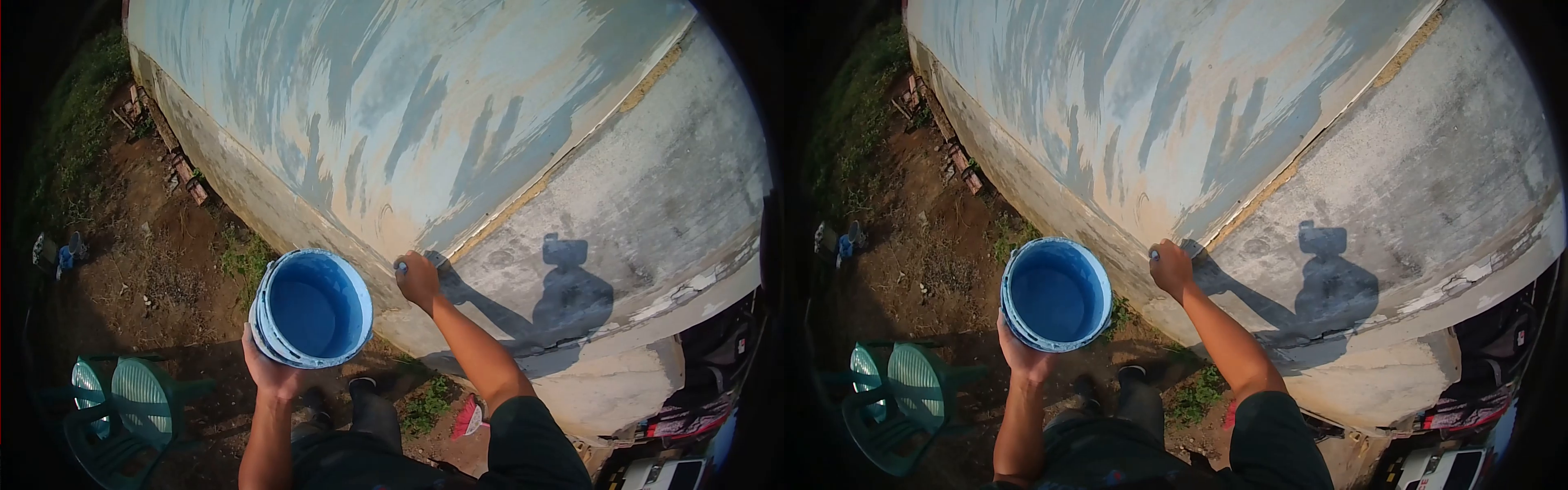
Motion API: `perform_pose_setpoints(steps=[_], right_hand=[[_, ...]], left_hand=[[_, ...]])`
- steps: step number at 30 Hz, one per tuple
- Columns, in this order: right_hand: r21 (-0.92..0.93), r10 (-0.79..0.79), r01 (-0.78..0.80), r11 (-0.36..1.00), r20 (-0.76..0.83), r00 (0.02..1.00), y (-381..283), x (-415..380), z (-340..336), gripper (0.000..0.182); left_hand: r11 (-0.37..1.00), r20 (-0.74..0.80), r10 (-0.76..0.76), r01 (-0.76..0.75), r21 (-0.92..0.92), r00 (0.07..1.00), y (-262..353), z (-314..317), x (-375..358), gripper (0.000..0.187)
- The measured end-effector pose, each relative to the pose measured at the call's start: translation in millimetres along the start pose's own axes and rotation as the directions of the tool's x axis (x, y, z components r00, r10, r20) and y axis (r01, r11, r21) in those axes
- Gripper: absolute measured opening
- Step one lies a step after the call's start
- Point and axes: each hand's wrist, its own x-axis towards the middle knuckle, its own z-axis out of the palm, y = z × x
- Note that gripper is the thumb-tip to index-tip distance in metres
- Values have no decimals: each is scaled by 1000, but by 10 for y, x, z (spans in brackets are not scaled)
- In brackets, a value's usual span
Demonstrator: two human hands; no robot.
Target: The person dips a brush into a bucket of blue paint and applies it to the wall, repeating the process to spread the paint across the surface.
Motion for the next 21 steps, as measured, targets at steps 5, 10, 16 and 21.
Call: perform_pose_setpoints(steps=[5, 10, 16, 21], right_hand=[[97, 116, -112, 989, -40, 992, 119, 56, -948, 22], [-191, -227, 160, 968, -412, 882, -353, 219, -1896, 19], [-118, -184, 162, 980, -213, 960, -365, 84, -1164, 23], [-93, -72, 89, 992, 173, 982, 250, -403, 193, 36]], left_hand=[[1000, 84, -10, 10, 4, 996, 66, -27, -145, 68], [999, 86, -1, 4, -38, 996, 92, -130, -192, 66], [998, -29, 64, -65, -27, 998, 50, -337, -182, 69], [998, -35, 52, -51, 37, 998, 60, -500, -54, 74]])
